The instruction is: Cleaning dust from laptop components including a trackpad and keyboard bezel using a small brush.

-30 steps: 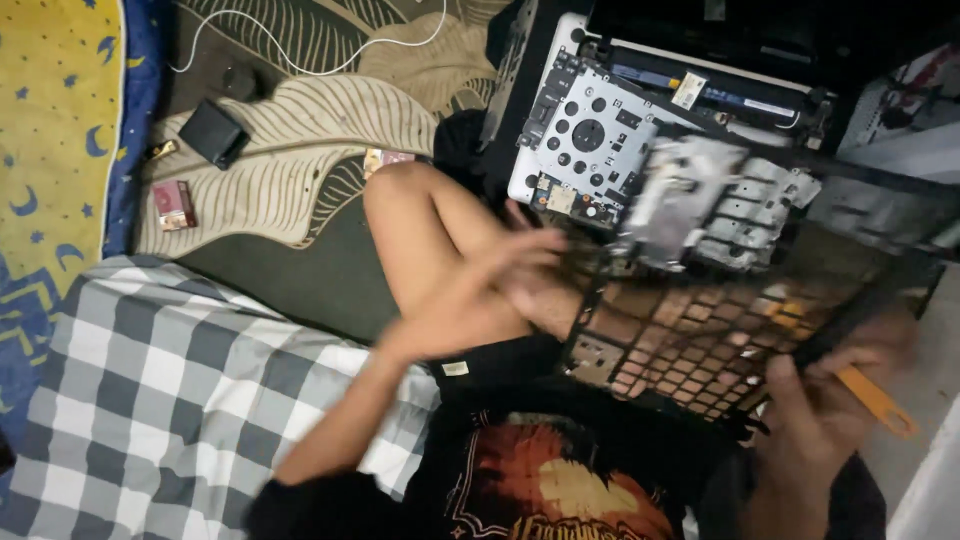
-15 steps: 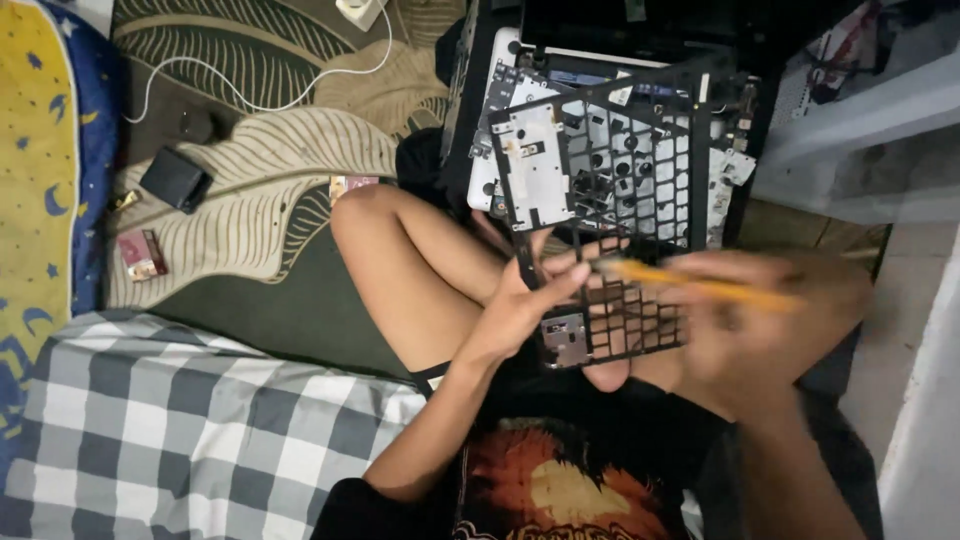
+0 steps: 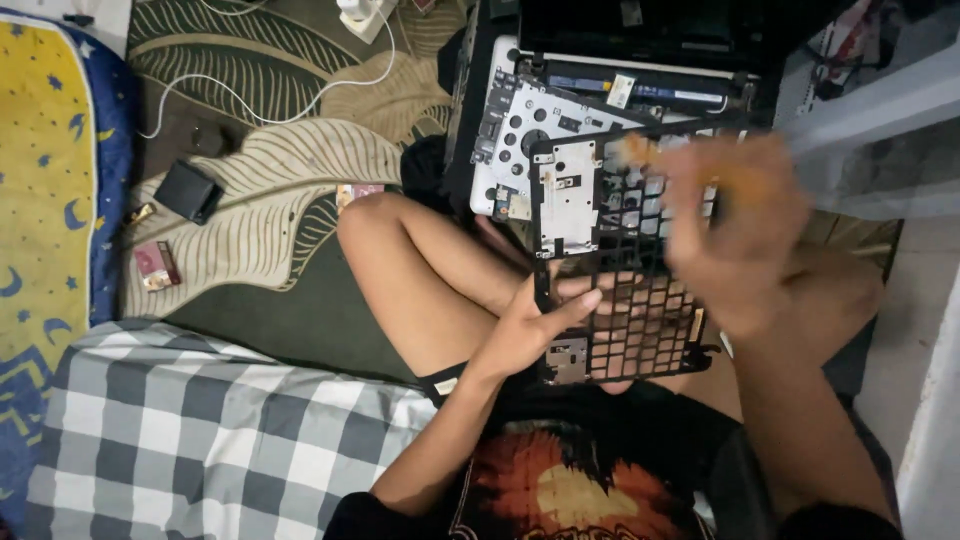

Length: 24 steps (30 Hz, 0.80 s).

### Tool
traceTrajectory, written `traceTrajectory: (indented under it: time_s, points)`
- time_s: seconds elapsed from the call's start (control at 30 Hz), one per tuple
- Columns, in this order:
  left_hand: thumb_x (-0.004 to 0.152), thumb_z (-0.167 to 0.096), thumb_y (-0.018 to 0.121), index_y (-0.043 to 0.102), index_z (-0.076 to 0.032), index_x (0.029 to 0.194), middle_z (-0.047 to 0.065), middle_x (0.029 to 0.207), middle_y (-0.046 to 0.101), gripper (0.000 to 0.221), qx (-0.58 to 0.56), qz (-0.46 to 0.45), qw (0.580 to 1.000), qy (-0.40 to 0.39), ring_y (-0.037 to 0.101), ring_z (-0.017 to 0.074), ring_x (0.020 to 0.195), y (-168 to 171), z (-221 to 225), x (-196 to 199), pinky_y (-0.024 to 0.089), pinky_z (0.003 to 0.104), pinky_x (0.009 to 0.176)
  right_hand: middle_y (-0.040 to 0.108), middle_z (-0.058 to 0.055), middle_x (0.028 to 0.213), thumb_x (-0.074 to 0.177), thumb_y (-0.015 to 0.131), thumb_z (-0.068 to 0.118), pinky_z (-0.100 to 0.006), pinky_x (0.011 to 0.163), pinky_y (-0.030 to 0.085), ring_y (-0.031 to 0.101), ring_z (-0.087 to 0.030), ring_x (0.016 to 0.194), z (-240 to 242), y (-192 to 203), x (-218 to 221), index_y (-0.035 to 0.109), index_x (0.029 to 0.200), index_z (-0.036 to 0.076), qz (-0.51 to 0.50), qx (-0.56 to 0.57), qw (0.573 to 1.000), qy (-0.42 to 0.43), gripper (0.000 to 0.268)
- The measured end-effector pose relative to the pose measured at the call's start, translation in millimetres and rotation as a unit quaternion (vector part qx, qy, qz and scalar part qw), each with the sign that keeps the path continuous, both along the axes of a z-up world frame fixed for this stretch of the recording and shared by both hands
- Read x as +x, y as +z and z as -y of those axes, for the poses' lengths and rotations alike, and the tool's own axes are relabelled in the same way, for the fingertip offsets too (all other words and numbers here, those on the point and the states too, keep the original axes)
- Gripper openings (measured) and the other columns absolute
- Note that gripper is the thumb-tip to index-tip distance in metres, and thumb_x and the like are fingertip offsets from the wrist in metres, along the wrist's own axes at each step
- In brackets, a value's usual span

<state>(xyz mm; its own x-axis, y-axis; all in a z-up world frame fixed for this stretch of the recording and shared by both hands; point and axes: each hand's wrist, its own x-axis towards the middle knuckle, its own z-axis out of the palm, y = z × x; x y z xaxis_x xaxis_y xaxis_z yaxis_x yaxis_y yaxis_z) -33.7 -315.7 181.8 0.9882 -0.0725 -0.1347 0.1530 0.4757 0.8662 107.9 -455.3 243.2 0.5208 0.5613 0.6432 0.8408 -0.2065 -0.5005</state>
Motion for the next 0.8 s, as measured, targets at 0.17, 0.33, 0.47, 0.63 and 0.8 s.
traceTrajectory:
  time_s: [0.17, 0.33, 0.47, 0.63, 0.8]
  points:
    - [0.107, -0.029, 0.059, 0.066, -0.009, 0.134, 0.005, 0.138, 0.062, 0.034, 0.076, 0.056, 0.995, 0.012, 0.059, 0.0244, 0.132, -3, 0, 3, 0.048, 0.040, 0.121, 0.064, -0.013, 0.096, 0.090, 0.051, -0.019, -0.038, 0.090, 0.047, 0.062, -0.026, 0.092, -4, -27, -7, 0.060, 0.099, 0.001, 0.007, -0.015, 1.000, 0.017, 0.024]
    - [0.106, -0.024, 0.059, 0.060, -0.004, 0.135, 0.008, 0.135, 0.067, 0.035, 0.054, 0.009, 0.998, -0.005, 0.061, 0.0204, 0.131, 8, -4, 0, 0.047, 0.036, 0.120, 0.062, -0.022, 0.104, 0.118, 0.051, -0.001, -0.033, 0.069, 0.052, 0.068, -0.025, 0.070, -3, 6, -2, 0.052, 0.116, -0.006, -0.060, 0.036, 0.995, -0.070, 0.006]
    - [0.104, -0.020, 0.062, 0.059, -0.005, 0.134, 0.005, 0.131, 0.069, 0.033, 0.058, 0.010, 0.998, 0.016, 0.064, 0.0167, 0.123, -3, 0, -3, 0.053, 0.035, 0.113, 0.075, -0.006, 0.094, 0.091, 0.050, -0.018, -0.028, 0.071, 0.044, 0.067, -0.015, 0.081, -10, -23, -11, 0.068, 0.098, 0.003, -0.033, -0.002, 0.999, 0.012, 0.028]
    - [0.105, -0.018, 0.061, 0.061, 0.000, 0.134, 0.013, 0.135, 0.067, 0.035, 0.034, 0.008, 0.997, 0.069, 0.062, 0.0248, 0.131, 10, -10, -8, 0.048, 0.040, 0.120, 0.067, -0.016, 0.099, 0.120, 0.051, 0.010, -0.042, 0.086, 0.048, 0.063, -0.031, 0.091, 15, -6, 3, 0.063, 0.110, -0.005, 0.024, -0.008, 0.991, -0.131, 0.021]
    - [0.095, -0.003, 0.072, 0.062, 0.000, 0.132, 0.018, 0.113, 0.076, 0.039, 0.005, -0.030, 0.981, 0.193, 0.072, 0.0194, 0.093, -39, -2, -14, 0.065, 0.039, 0.078, 0.074, -0.003, 0.086, 0.085, 0.068, -0.003, -0.036, 0.090, 0.049, 0.071, -0.026, 0.079, 35, -91, -38, 0.079, 0.090, 0.013, -0.018, 0.032, 0.994, -0.102, 0.020]
